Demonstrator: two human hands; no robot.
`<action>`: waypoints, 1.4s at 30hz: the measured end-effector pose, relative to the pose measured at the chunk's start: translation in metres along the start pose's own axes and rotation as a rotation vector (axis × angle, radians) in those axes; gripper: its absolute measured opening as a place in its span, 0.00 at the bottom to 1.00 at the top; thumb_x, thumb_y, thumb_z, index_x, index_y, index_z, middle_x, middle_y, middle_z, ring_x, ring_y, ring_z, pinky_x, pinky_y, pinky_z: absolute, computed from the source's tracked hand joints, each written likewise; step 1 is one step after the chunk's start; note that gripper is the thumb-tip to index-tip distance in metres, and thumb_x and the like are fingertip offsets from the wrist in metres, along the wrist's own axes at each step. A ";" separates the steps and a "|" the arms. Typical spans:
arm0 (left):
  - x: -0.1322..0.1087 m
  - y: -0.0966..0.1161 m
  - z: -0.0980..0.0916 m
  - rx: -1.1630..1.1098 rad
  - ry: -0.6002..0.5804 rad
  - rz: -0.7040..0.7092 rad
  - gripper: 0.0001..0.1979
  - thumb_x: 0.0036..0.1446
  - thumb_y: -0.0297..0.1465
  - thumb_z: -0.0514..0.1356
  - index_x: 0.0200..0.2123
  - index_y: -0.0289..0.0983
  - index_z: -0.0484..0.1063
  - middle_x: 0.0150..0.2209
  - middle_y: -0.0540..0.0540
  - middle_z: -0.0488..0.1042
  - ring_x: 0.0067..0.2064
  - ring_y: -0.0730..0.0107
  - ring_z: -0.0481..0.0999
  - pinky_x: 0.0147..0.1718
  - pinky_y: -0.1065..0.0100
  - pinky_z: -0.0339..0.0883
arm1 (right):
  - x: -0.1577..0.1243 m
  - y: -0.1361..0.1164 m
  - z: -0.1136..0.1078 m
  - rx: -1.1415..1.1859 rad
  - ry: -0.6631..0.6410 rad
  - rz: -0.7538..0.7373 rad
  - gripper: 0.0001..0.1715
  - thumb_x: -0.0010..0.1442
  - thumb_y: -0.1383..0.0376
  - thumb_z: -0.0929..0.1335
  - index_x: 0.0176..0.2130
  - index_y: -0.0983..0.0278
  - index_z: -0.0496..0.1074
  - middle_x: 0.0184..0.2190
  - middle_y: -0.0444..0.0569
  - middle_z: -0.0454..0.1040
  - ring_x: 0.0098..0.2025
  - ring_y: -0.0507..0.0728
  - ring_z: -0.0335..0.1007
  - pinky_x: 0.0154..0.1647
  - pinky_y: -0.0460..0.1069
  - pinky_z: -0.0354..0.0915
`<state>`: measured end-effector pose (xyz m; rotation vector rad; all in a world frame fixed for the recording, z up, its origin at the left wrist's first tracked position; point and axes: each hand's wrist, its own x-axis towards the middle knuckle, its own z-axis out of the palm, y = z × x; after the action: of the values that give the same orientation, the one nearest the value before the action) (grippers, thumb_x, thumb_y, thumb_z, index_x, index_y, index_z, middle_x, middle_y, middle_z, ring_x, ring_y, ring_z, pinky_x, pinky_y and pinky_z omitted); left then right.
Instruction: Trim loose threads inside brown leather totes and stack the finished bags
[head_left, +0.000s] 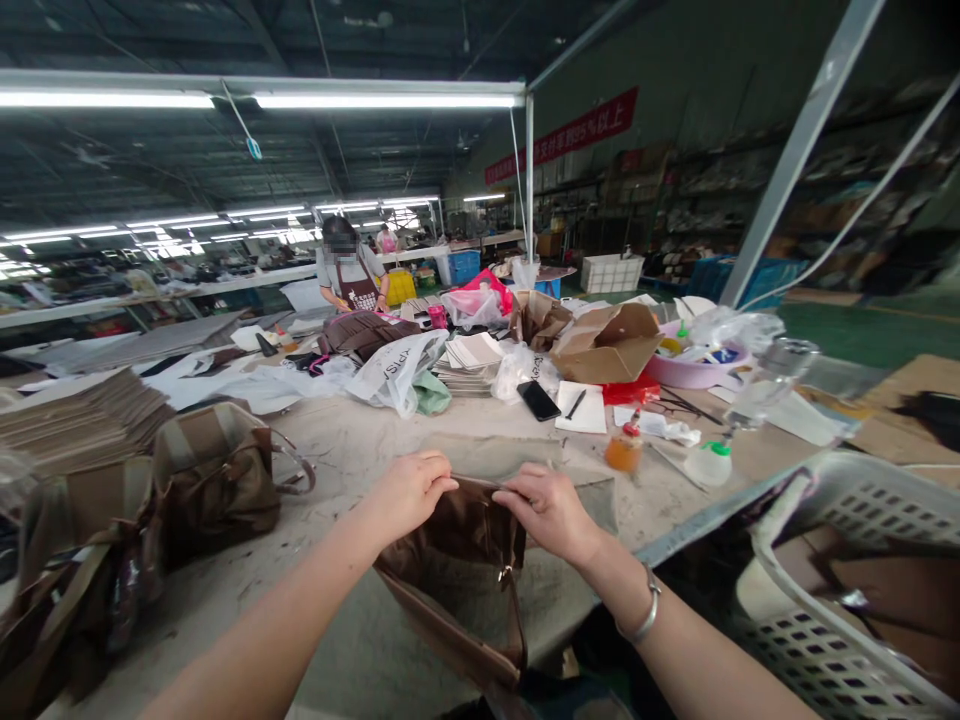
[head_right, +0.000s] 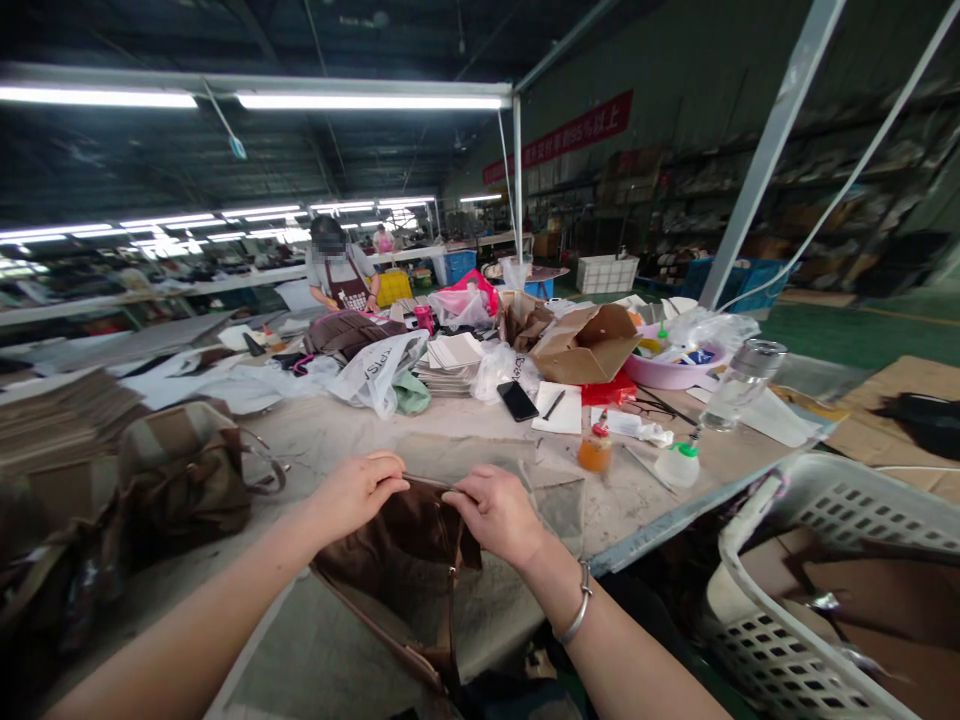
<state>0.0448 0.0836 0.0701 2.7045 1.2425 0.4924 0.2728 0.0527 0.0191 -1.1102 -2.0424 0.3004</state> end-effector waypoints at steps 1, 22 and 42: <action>0.000 0.000 0.000 0.005 0.002 -0.011 0.10 0.60 0.32 0.53 0.28 0.36 0.70 0.31 0.48 0.72 0.34 0.71 0.71 0.35 0.71 0.62 | 0.000 -0.001 0.000 -0.015 0.002 -0.007 0.18 0.63 0.60 0.63 0.25 0.64 0.71 0.23 0.46 0.66 0.29 0.52 0.63 0.31 0.45 0.58; 0.001 0.003 0.003 0.036 0.022 -0.093 0.09 0.58 0.31 0.57 0.26 0.35 0.70 0.30 0.47 0.72 0.35 0.70 0.71 0.37 0.70 0.63 | 0.016 -0.011 0.005 -0.110 -0.050 0.046 0.12 0.59 0.58 0.68 0.28 0.61 0.76 0.27 0.45 0.70 0.33 0.52 0.66 0.35 0.44 0.60; 0.002 0.003 0.008 0.071 0.063 -0.150 0.09 0.56 0.30 0.57 0.25 0.35 0.70 0.30 0.47 0.72 0.34 0.69 0.72 0.36 0.70 0.63 | 0.019 -0.027 -0.009 -0.270 -0.195 -0.010 0.27 0.59 0.44 0.61 0.34 0.60 0.75 0.28 0.46 0.71 0.31 0.53 0.67 0.31 0.46 0.57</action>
<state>0.0508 0.0838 0.0637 2.6441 1.4933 0.5283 0.2568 0.0504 0.0491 -1.2737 -2.3118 0.1338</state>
